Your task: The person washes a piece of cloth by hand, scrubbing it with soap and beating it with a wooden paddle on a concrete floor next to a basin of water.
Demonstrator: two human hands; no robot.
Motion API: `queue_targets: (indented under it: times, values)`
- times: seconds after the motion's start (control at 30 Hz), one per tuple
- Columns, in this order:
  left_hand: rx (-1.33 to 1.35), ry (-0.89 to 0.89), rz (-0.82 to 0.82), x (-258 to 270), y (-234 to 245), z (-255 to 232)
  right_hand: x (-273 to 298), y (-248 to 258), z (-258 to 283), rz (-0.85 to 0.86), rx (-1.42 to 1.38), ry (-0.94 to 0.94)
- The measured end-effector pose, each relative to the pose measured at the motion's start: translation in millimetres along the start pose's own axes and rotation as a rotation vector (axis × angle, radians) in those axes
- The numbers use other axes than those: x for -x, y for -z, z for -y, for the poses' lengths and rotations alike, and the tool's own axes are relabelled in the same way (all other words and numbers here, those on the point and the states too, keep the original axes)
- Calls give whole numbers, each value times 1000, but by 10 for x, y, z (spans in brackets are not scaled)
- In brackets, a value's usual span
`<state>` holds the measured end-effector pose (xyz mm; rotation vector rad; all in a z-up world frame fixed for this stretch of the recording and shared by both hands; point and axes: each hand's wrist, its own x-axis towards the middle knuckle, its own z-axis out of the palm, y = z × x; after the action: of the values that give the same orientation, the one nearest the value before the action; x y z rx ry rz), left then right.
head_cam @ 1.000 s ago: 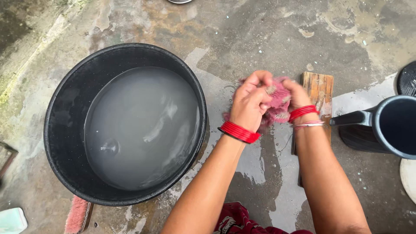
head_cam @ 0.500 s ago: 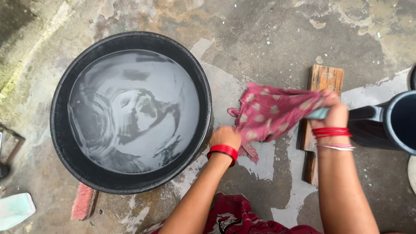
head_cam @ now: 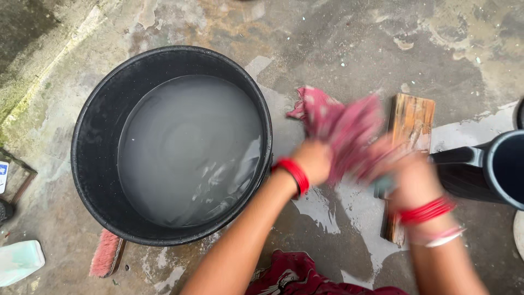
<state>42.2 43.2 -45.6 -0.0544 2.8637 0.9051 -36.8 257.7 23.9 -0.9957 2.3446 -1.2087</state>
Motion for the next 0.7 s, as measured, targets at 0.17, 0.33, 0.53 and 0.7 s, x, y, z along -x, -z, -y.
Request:
queue_targets:
  times: [0.17,0.33,0.53,0.7]
  values:
    - [-105,436,-1,710,-456,-178,432,-994,-248,184,-365,-798]
    - [-116,151,-178,912,-1150,-242,-48,-1451,-690,83,524,305]
    - [-32,242,-209,899,-1399,-172,-915,-1599,-837,-78,668,177]
    - [-27,154,-126,864,-1237,-73,-1052,-1250,-925,494,714,222]
